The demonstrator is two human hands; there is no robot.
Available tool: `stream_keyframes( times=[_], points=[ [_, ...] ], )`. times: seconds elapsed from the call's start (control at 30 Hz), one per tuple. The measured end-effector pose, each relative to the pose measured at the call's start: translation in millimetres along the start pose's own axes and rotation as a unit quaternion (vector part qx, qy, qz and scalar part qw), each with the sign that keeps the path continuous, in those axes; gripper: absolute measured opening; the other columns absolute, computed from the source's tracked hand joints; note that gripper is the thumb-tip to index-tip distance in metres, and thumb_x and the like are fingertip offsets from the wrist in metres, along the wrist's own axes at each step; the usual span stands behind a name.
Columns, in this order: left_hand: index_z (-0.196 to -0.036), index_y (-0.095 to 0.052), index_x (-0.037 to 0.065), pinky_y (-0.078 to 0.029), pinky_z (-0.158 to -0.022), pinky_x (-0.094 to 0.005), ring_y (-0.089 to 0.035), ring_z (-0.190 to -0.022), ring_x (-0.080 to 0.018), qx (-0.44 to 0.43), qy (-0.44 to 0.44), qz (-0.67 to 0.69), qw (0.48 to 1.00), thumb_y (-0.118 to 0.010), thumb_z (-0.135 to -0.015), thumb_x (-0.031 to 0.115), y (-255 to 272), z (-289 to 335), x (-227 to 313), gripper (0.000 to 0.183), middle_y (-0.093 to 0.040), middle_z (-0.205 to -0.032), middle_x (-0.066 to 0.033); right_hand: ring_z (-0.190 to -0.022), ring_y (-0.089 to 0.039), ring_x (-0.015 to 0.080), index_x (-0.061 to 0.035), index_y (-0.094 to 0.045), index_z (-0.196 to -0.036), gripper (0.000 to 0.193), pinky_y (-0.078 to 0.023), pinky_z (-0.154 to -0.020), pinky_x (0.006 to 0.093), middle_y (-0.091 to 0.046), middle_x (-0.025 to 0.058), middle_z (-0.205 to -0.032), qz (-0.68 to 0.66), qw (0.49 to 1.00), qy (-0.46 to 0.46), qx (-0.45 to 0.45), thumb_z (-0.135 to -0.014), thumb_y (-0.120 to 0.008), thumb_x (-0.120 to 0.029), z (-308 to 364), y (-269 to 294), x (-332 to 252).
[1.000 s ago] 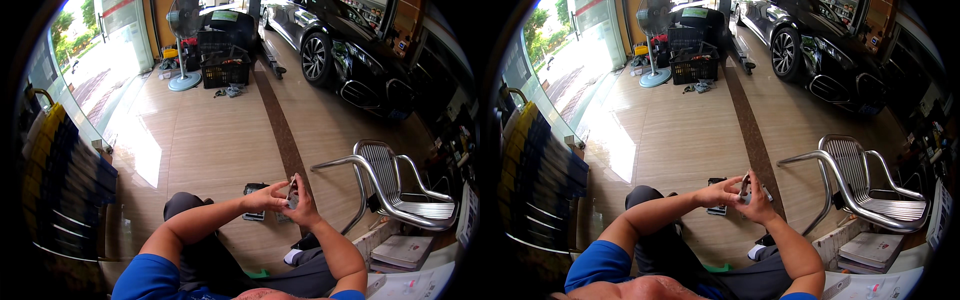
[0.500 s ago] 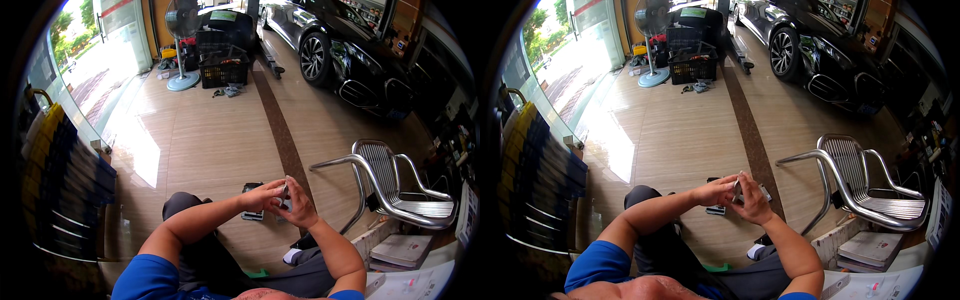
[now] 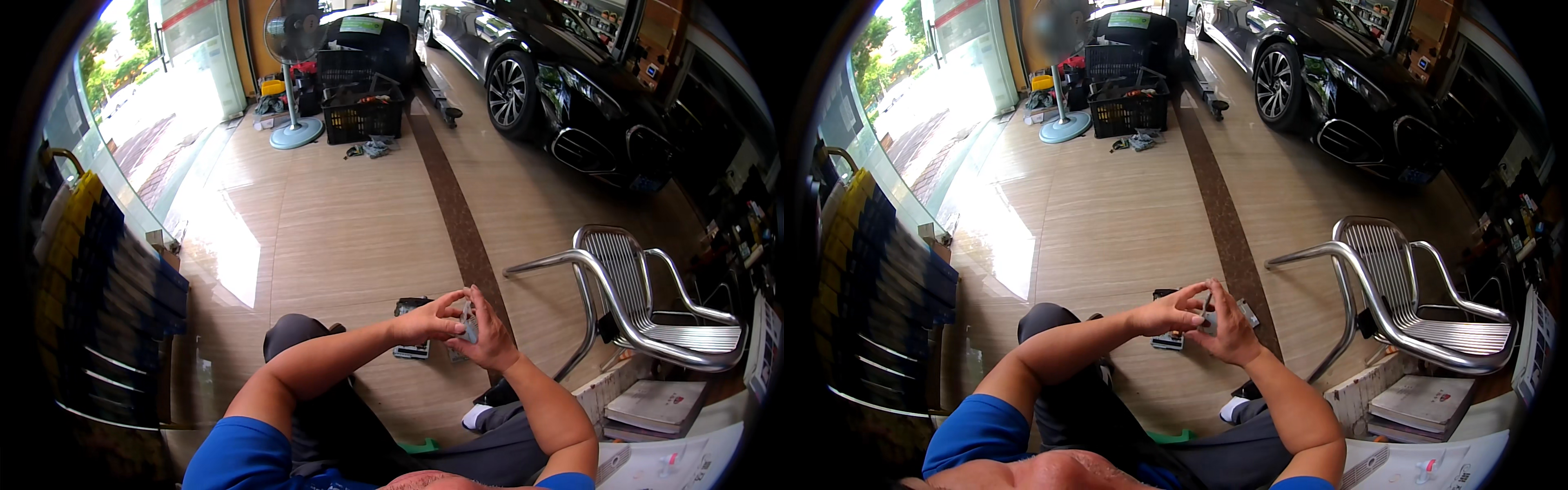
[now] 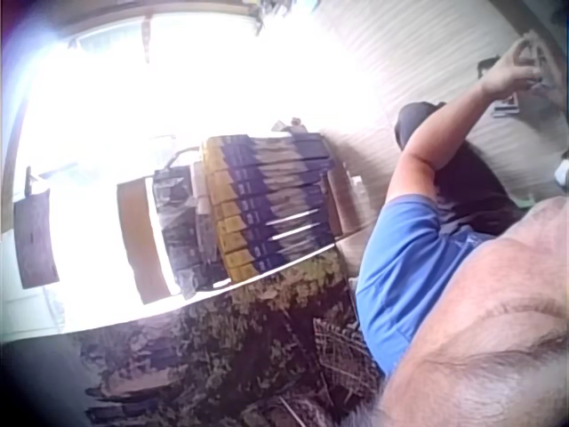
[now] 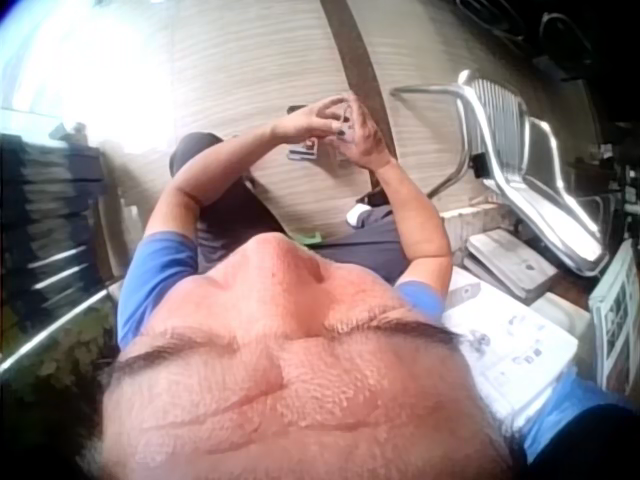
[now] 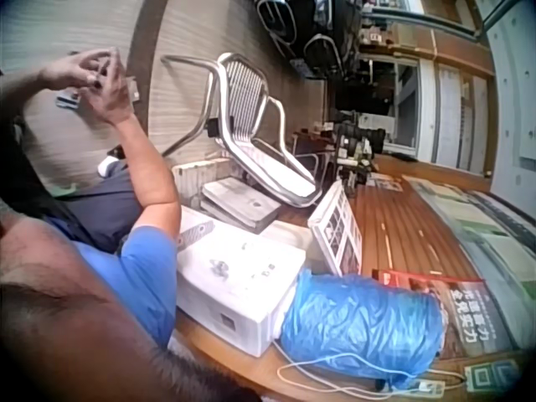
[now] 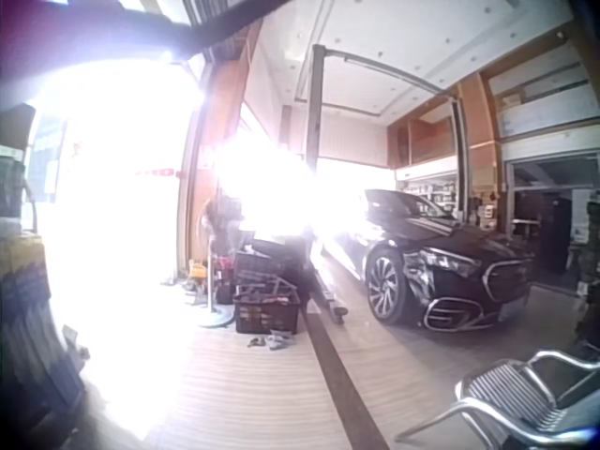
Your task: The person picks up a perforated metal plate from a disassembled electronic device on the floor, then turns, aligns, and handles the metal piece with both hands.
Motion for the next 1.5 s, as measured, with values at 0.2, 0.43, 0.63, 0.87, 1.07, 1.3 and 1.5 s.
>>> stream_keyframes(
  times=[0.2, 0.43, 0.63, 0.87, 1.07, 1.3, 1.5],
  points=[
    [-0.159, -0.005, 0.009, -0.047, -0.098, -0.0341, -0.050, -0.123, -0.0205, -0.012, -0.008, -0.032, 0.999, -0.080, -0.085, 0.029, 0, -3, -3, 0.107, -0.044, -0.140, -0.0137, -0.120, -0.056, 0.0404, 0.0005, -0.035, -0.146, 0.090, -0.050, -0.098, 0.0432, -0.052, 0.0249, -0.135, 0.039, 0.999, 0.009, 0.008, -0.075, -0.084, -0.022, 0, -1, 7],
    [-0.159, -0.004, 0.009, -0.047, -0.097, -0.0334, -0.051, -0.121, -0.0198, -0.013, -0.006, -0.042, 0.999, -0.079, -0.086, 0.034, 1, -3, -5, 0.108, -0.043, -0.141, -0.0140, -0.118, -0.057, 0.0393, 0.0000, -0.039, -0.143, 0.081, -0.051, -0.096, 0.0433, -0.054, 0.0233, -0.132, 0.028, 0.999, 0.010, 0.011, -0.078, -0.082, -0.020, -1, 2, 5],
    [-0.159, -0.002, 0.009, -0.048, -0.093, -0.0316, -0.054, -0.115, -0.0171, 0.007, -0.006, -0.034, 0.999, -0.077, -0.088, 0.031, -2, 0, -3, 0.105, -0.044, -0.141, -0.0139, -0.118, -0.057, 0.0384, 0.0003, -0.040, -0.142, 0.080, -0.051, -0.096, 0.0433, -0.054, 0.0230, -0.133, 0.044, 0.999, -0.008, 0.010, -0.079, -0.082, -0.023, -3, 2, 1],
    [-0.159, -0.001, 0.007, -0.047, -0.100, -0.0353, -0.052, -0.121, -0.0211, 0.026, -0.032, -0.044, 0.998, -0.077, -0.087, 0.023, 7, -7, -12, 0.106, -0.043, -0.145, -0.0170, -0.119, -0.057, 0.0370, 0.0000, -0.040, -0.143, 0.083, -0.050, -0.100, 0.0429, -0.051, 0.0227, -0.138, 0.045, 0.997, -0.070, -0.003, -0.078, -0.083, -0.027, 2, -2, 9],
    [-0.159, -0.001, 0.007, -0.043, -0.106, -0.0395, -0.051, -0.124, -0.0244, 0.022, -0.046, -0.079, 0.996, -0.080, -0.085, 0.022, 11, -10, -16, 0.109, -0.041, -0.148, -0.0189, -0.129, -0.051, 0.0382, 0.0000, -0.036, -0.146, 0.085, -0.048, -0.103, 0.0427, -0.046, 0.0244, -0.144, 0.024, 0.991, -0.122, -0.042, -0.080, -0.082, -0.028, 2, 1, 10],
    [-0.159, -0.002, 0.008, -0.045, -0.101, -0.0380, -0.051, -0.123, -0.0239, 0.016, -0.044, -0.087, 0.995, -0.077, -0.088, 0.025, 5, -5, -11, 0.105, -0.041, -0.147, -0.0181, -0.128, -0.053, 0.0387, -0.0010, -0.030, -0.149, 0.091, -0.048, -0.102, 0.0423, -0.049, 0.0253, -0.141, -0.027, 0.972, -0.213, -0.096, -0.080, -0.082, -0.029, -1, 4, 4],
    [-0.160, -0.003, 0.009, -0.047, -0.095, -0.0354, -0.052, -0.119, -0.0220, 0.020, -0.038, -0.063, 0.997, -0.071, -0.093, 0.030, 4, -4, -12, 0.098, -0.043, -0.144, -0.0166, -0.117, -0.060, 0.0374, -0.0022, -0.030, -0.149, 0.092, -0.051, -0.095, 0.0427, -0.058, 0.0218, -0.128, -0.034, 0.974, -0.208, -0.081, -0.078, -0.083, -0.028, 3, -2, 8]
  ],
)
Point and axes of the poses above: each hand's wrist, its own z-axis away from the middle knuckle, its own y-axis out of the back of the hand, x = y × z, the point moved 1 cm from there along -z, towards the middle knuckle
